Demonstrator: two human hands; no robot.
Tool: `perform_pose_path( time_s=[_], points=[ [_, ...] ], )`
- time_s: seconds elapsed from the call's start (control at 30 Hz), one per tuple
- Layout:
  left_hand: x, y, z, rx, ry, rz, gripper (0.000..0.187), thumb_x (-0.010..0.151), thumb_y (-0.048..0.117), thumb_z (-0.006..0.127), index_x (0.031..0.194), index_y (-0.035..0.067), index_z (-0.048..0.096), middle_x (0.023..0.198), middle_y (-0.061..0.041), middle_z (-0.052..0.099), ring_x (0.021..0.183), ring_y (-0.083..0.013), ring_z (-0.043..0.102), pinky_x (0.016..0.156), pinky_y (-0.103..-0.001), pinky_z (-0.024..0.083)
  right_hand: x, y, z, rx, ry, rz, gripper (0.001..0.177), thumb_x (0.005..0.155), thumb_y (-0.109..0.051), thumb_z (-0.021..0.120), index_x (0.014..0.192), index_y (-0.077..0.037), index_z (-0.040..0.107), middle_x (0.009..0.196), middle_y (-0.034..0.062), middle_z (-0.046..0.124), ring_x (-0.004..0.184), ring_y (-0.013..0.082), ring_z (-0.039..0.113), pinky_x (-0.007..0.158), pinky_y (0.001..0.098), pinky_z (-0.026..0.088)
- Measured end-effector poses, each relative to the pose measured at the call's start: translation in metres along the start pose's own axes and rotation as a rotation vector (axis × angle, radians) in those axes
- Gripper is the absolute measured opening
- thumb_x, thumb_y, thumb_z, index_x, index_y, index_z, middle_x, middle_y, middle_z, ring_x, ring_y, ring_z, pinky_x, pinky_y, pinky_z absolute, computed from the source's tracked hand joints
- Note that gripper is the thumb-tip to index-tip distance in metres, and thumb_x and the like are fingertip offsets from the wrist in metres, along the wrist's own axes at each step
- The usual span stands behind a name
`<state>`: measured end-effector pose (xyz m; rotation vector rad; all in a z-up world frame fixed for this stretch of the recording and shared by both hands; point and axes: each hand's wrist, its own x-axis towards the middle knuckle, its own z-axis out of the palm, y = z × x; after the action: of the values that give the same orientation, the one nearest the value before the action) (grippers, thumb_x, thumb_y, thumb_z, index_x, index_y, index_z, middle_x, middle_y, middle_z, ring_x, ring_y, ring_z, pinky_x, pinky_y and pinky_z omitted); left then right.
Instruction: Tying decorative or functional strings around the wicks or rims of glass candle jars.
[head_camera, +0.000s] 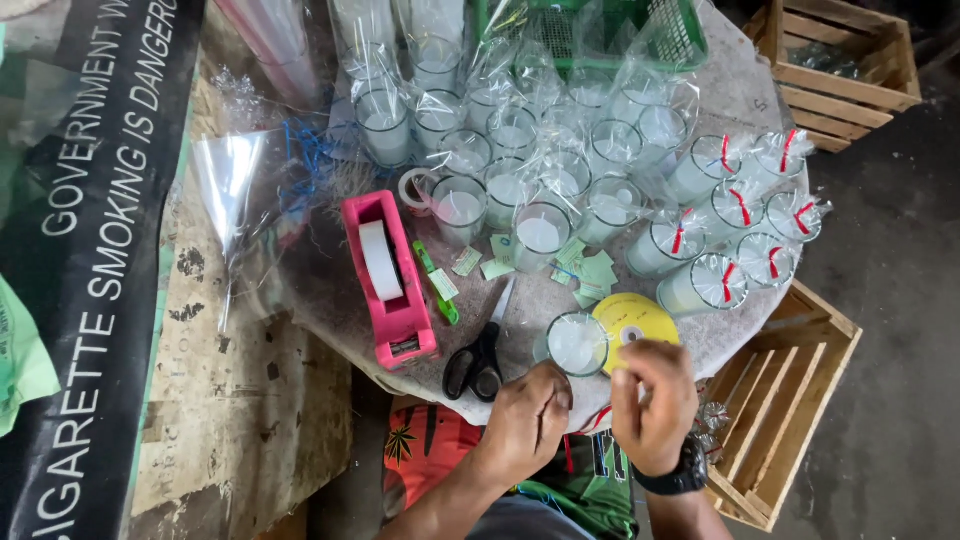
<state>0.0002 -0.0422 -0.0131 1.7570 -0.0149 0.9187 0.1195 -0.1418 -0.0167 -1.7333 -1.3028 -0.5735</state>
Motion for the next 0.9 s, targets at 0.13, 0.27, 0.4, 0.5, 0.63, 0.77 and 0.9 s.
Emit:
perform_pose_path(
  time_s=[0.13,0.27,0.4,0.5,0.63,0.77,0.9],
  points=[
    [0.009,0.017,-0.005,-0.029,-0.018,-0.084,0.029,0.093,0.023,0.028,0.072,0.006,0.040,0.063,-0.006,0.042,0.052,-0.0170,0.041,0.052,-0.030,0.034,0.039,-0.020,-0.009,-0.064,-0.280,-0.141,0.015,0.085,-0.011,0.045,0.093,-0.012,0.058,0.098,0.0026,0.060,0.079,0.0183,0.053,0.067,0.0282,0.041],
    [0.031,0.036,-0.011,-0.265,0.026,-0.204,0.025,0.091,0.019,0.030,0.075,0.004,0.043,0.070,-0.006,0.049,0.051,-0.0104,0.039,0.051,-0.025,0.035,0.039,-0.007,-0.006,0.032,-0.399,-0.039,0.016,0.082,-0.014,0.051,0.096,-0.014,0.058,0.108,-0.0027,0.058,0.100,0.0205,0.053,0.079,0.0314,0.039],
    [0.051,0.041,-0.017,-0.239,-0.013,-0.068,0.026,0.093,0.025,0.035,0.102,0.004,0.047,0.107,-0.014,0.053,0.060,-0.0138,0.055,0.055,-0.024,0.045,0.023,0.002,0.010,0.078,-0.244,0.099,0.009,0.076,-0.009,0.055,0.080,-0.002,0.057,0.085,0.0108,0.060,0.083,0.0266,0.054,0.073,0.0360,0.042],
    [0.058,0.025,-0.022,-0.103,0.220,0.025,0.032,0.091,0.022,0.044,0.119,0.005,0.042,0.126,-0.015,0.038,0.069,-0.0136,0.057,0.049,-0.017,0.046,0.037,-0.015,0.008,0.267,-0.191,0.259,0.012,0.083,-0.010,0.051,0.080,-0.008,0.063,0.089,0.0035,0.063,0.088,0.0187,0.056,0.079,0.0308,0.042],
    [0.050,-0.014,-0.029,0.237,0.276,0.063,0.009,0.087,0.012,0.049,0.090,0.005,0.054,0.087,-0.009,0.052,0.068,-0.0133,0.051,0.056,-0.021,0.046,0.029,-0.007,0.011,0.283,-0.174,0.291,0.023,0.085,-0.023,0.047,0.079,-0.008,0.063,0.088,0.0042,0.063,0.089,0.0194,0.056,0.078,0.0321,0.042],
    [0.051,-0.010,-0.016,0.439,0.049,-0.008,0.019,0.083,0.026,0.053,0.087,0.008,0.058,0.083,-0.006,0.050,0.072,-0.0173,0.055,0.057,-0.027,0.049,0.025,-0.004,0.012,0.267,-0.180,0.281,0.014,0.082,-0.014,0.050,0.082,-0.006,0.061,0.089,0.0055,0.062,0.091,0.0215,0.055,0.079,0.0343,0.043],
    [0.056,-0.007,-0.007,0.263,0.041,-0.041,0.007,0.081,0.013,0.057,0.080,0.007,0.057,0.081,-0.005,0.050,0.064,-0.0144,0.051,0.054,-0.026,0.041,0.028,-0.006,0.008,0.269,-0.210,0.252,0.016,0.085,-0.014,0.046,0.088,-0.003,0.058,0.088,0.0086,0.061,0.089,0.0237,0.056,0.079,0.0347,0.044]
  ],
)
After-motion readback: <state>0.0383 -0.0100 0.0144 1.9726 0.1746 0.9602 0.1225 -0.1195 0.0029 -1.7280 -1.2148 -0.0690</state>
